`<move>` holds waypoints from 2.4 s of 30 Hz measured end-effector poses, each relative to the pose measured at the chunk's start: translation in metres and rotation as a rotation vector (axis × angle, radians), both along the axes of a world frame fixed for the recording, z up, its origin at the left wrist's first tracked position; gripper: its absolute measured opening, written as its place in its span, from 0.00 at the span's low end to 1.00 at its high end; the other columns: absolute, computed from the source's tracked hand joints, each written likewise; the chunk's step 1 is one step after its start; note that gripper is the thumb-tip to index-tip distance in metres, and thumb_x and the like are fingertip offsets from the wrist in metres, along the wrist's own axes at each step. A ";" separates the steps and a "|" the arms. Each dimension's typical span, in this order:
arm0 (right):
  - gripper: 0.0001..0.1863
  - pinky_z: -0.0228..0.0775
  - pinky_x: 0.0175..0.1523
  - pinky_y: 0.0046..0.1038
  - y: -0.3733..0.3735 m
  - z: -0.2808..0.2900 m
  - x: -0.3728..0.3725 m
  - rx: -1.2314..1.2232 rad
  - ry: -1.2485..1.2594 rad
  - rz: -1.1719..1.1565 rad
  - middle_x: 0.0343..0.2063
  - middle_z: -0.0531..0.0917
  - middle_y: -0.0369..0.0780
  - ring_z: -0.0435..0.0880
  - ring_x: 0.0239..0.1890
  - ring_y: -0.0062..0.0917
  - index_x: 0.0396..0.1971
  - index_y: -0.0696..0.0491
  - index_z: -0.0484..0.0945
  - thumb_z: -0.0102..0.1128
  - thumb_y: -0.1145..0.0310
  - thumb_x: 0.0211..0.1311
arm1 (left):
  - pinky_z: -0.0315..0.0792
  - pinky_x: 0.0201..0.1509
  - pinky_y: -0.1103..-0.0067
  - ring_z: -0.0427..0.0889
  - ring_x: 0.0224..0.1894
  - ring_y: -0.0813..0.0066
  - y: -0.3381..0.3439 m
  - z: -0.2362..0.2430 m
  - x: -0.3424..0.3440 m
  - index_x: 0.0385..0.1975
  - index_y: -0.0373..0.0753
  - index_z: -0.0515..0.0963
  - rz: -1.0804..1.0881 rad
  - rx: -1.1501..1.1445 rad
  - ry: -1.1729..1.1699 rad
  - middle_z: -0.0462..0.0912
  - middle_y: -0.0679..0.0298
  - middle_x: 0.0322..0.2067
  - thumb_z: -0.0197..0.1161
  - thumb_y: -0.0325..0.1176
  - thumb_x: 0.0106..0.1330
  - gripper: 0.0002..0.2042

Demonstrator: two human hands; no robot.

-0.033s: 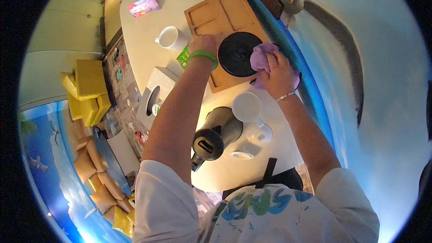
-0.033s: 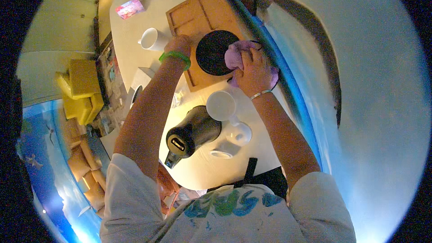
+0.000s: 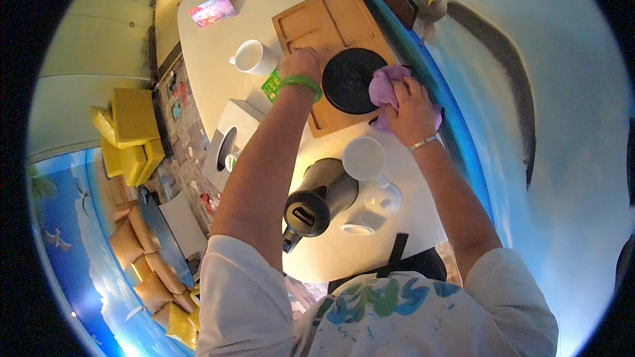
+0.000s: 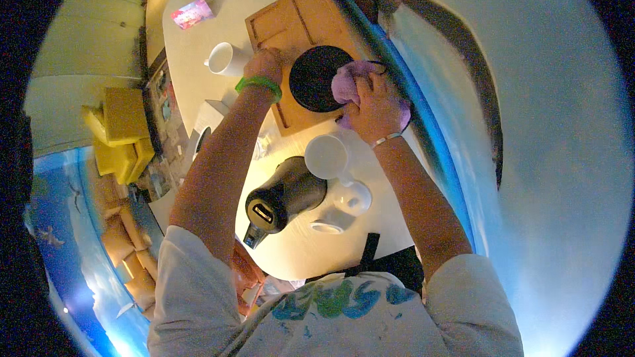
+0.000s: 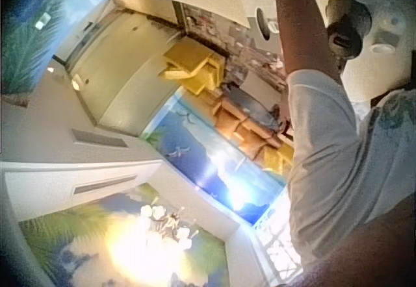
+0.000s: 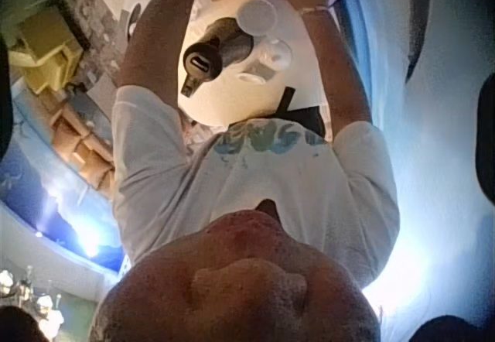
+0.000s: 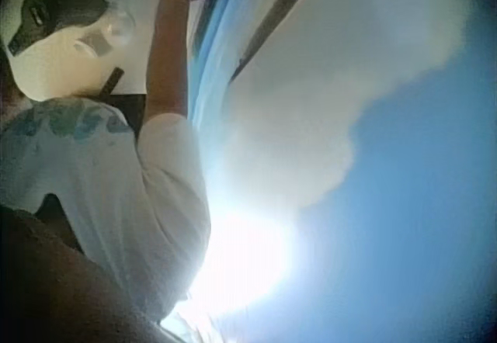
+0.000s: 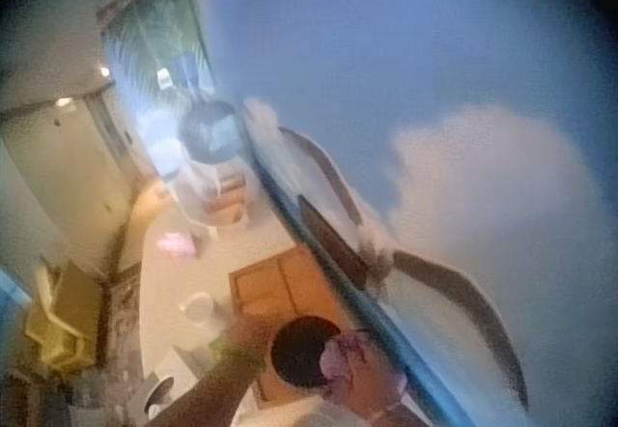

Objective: The person wipes a white mug, a wooden tray, and the tabletop with a pink cloth. They handle a black kettle and a plastic water bottle, moving them aside and wiping the surfaces underneath. The person also wipes a tissue box and other small items on the table.

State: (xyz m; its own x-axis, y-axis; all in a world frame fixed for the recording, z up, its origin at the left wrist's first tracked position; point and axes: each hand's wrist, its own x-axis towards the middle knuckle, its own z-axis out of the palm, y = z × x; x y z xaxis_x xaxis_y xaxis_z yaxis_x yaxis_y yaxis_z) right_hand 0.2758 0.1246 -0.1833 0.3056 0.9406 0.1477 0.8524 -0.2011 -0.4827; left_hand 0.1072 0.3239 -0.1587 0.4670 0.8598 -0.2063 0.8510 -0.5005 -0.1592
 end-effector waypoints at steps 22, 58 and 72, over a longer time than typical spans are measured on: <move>0.28 0.65 0.60 0.46 0.000 -0.006 -0.003 -0.075 -0.014 -0.008 0.56 0.68 0.54 0.69 0.57 0.53 0.51 0.56 0.70 0.67 0.61 0.52 | 0.62 0.64 0.64 0.63 0.63 0.49 0.035 -0.053 0.024 0.55 0.29 0.72 0.299 0.141 -0.396 0.71 0.47 0.55 0.61 0.56 0.60 0.34; 0.36 0.66 0.57 0.23 -0.134 0.283 -0.103 0.223 0.584 0.305 0.50 0.80 0.39 0.77 0.50 0.19 0.61 0.62 0.69 0.68 0.73 0.48 | 0.40 0.75 0.71 0.47 0.73 0.57 -0.281 0.245 -0.049 0.71 0.26 0.34 -0.015 -1.052 -1.959 0.48 0.44 0.70 0.48 0.50 0.75 0.41; 0.28 0.71 0.56 0.27 -0.248 0.239 -0.169 0.009 1.115 0.098 0.47 0.80 0.37 0.79 0.50 0.24 0.55 0.57 0.71 0.69 0.72 0.53 | 0.70 0.56 0.78 0.75 0.51 0.77 -0.399 0.195 -0.131 0.55 0.34 0.74 0.638 -1.077 -2.161 0.79 0.62 0.48 0.57 0.48 0.71 0.23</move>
State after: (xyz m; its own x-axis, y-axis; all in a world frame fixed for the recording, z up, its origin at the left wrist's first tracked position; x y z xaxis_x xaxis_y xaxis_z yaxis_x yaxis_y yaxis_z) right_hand 0.1065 -0.1229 0.0560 0.1955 0.9682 -0.1560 -0.0463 -0.1498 -0.9876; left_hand -0.0233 -0.0747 0.0362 0.3766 0.8850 -0.2737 -0.5406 0.4498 0.7109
